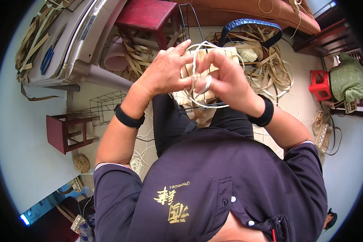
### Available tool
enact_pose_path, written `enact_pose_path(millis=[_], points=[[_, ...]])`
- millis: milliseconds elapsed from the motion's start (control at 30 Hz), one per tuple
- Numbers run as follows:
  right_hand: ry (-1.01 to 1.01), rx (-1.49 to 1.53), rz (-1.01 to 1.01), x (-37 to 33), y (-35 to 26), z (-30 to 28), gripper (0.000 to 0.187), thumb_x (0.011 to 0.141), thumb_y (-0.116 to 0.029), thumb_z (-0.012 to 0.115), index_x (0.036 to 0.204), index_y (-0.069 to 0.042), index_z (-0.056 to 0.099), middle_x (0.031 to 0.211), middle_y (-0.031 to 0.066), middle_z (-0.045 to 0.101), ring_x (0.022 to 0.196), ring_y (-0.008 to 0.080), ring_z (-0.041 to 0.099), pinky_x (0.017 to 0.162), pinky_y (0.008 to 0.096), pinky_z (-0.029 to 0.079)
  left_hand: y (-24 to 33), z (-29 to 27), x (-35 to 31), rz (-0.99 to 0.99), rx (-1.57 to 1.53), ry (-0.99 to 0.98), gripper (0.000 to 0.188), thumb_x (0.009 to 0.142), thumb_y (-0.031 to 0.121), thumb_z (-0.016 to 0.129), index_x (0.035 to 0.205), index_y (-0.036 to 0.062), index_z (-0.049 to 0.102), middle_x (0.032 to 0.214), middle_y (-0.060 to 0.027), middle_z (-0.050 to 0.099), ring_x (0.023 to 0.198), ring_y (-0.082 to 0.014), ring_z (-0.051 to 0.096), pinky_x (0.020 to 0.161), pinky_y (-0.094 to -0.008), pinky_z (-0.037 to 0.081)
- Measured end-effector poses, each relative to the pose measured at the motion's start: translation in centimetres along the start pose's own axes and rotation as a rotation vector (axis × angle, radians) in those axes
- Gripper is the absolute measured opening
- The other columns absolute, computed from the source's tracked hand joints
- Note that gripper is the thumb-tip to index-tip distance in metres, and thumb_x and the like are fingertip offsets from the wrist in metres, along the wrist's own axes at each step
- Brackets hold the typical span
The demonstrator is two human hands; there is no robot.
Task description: The person weaves a basket by threading long white strips through a wooden and metal frame by hand.
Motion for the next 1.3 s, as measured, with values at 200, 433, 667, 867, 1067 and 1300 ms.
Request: enact_pose_path(millis=[200,433,667,867,1067,1300], points=[[-0.246,0.592,0.593,-0.6,0.1,-1.6,0.041,0.109,-0.031,0.034,0.114,0.001,0.059,0.098,0.0130,0.067,0.097,0.0271,0.070,0.092,0.0394,0.053,0.0,0.1,-0.1,0.112,-0.105,0.093,0.017,0.084,0.022,0.071,0.098,0.0160,0.078,0.131,-0.0158,0.061,0.110,-0.0355,0.063,0.092,-0.0447,0.051],[-0.523,0.480,0.227,-1.1,-9.5,-4.1,0.032,0.083,-0.022,0.067,0.088,0.009,0.060,0.099,0.0219,0.064,0.097,0.0345,0.068,0.082,0.0417,0.057,-0.6,-0.1,-0.5,0.053,-0.213,0.132,0.015,0.088,0.008,0.072,0.100,0.0132,0.078,0.122,-0.0107,0.062,0.097,-0.0255,0.069,0.084,-0.0333,0.054],[-0.472,0.622,0.195,-3.9,-11.6,-5.5,0.078,0.088,-0.023,0.061,0.145,0.018,0.029,0.096,0.0179,0.067,0.082,0.0274,0.072,0.078,0.0302,0.056,-0.4,0.0,-0.1,0.062,-0.199,0.163,0.019,0.081,0.002,0.070,0.096,0.0109,0.078,0.115,-0.0107,0.062,0.091,-0.0252,0.068,0.082,-0.0336,0.053],[-0.013,0.280,0.098,-0.7,-10.7,-11.0,0.047,0.101,-0.018,0.045,0.139,0.009,0.045,0.105,0.0110,0.070,0.093,0.0160,0.068,0.093,0.0319,0.052,-1.3,0.4,0.6,0.007,-0.222,0.271,0.016,0.080,0.003,0.070,0.095,0.0046,0.076,0.096,-0.0099,0.069,0.082,-0.0242,0.067,0.073,-0.0325,0.053],[0.009,-0.591,-0.003,-1.0,-0.1,-13.0,0.030,0.085,-0.010,0.073,0.114,-0.006,0.071,0.120,0.0085,0.065,0.111,0.0192,0.062,0.097,0.0329,0.048,-1.4,0.5,-0.1,-0.111,-0.407,0.269,0.013,0.081,0.004,0.077,0.093,0.0033,0.077,0.091,-0.0073,0.069,0.080,-0.0178,0.067,0.072,-0.0294,0.053],[0.003,-0.338,0.045,-1.2,1.1,-13.1,0.016,0.091,-0.018,0.070,0.088,-0.003,0.067,0.092,0.0051,0.070,0.090,0.0151,0.065,0.085,0.0298,0.051,-1.5,0.5,-0.1,-0.104,-0.341,0.265,0.015,0.079,0.000,0.076,0.095,0.0018,0.076,0.097,-0.0079,0.065,0.086,-0.0160,0.062,0.073,-0.0266,0.049]])
Point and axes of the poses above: each hand's wrist, its own x-axis towards the middle knuckle, its own z-axis out of the palm, y = z × x, the point moved 4 cm from there along x, towards the middle knuckle
